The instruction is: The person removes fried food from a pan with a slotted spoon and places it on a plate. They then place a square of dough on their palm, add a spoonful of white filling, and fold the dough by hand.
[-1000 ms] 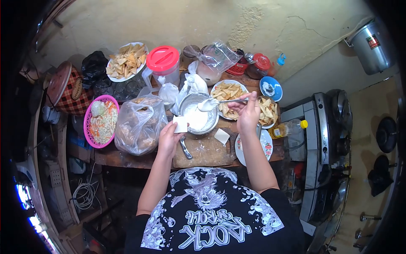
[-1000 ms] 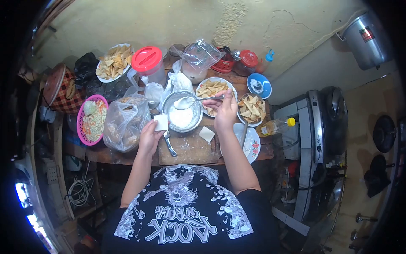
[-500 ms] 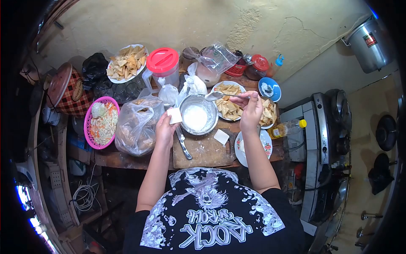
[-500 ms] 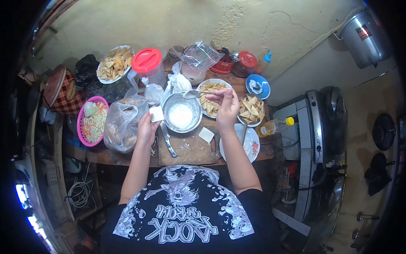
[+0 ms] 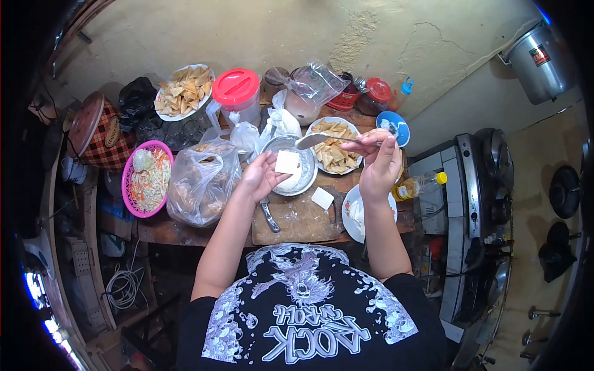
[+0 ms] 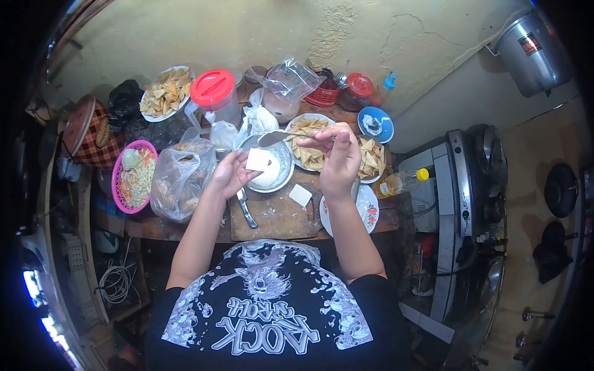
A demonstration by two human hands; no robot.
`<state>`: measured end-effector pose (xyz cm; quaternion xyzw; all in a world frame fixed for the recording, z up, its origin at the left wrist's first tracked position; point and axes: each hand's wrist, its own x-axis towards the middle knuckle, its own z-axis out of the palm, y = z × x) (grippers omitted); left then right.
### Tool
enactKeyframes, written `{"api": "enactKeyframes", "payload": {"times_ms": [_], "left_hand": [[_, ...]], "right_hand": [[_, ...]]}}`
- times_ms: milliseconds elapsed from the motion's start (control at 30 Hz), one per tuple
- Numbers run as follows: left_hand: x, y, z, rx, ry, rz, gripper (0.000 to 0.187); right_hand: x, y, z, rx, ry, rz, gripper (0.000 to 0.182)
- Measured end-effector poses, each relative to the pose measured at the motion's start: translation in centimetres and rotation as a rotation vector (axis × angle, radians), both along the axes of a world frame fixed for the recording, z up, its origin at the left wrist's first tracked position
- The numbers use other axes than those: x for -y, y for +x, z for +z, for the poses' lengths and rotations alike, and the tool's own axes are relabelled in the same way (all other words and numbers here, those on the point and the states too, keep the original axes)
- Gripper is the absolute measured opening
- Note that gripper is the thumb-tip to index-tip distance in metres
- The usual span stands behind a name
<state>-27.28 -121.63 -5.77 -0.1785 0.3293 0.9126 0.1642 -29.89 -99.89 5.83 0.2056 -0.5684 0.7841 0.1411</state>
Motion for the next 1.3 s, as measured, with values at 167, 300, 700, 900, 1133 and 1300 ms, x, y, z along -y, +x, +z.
{"api": "enactKeyframes", "payload": {"times_ms": [167, 300, 700, 900, 1133, 1300], "left_hand": [[-0.6, 0.3, 1.7, 0.005, 0.078, -0.029, 0.046], [-0.9, 0.4, 2.1, -0.011, 0.118, -0.039, 0.050], [-1.1, 0.5, 2.5, -0.033, 0.138, -0.088, 0.052], [-1.2, 0.4, 2.2, -0.040, 0.139, -0.089, 0.053], [-1.4, 0.4, 2.5, -0.025, 0.144, -0.080, 0.054], [-1.4, 0.5, 2.6, -0.010, 0.138, -0.085, 0.054]], "right_hand": [[0.0, 0.5, 0.4, -0.117, 0.092, 0.028, 0.045], [-0.1, 0.7, 0.4, -0.187, 0.175, 0.047, 0.046], [-0.2, 0.7, 0.2, -0.291, 0.330, 0.014, 0.044], [0.3, 1.0, 0.9, -0.293, 0.286, -0.020, 0.040], [0.4, 0.9, 1.6, -0.353, 0.327, -0.039, 0.041], [0.4, 0.9, 2.1, -0.378, 0.345, -0.042, 0.041]]}}
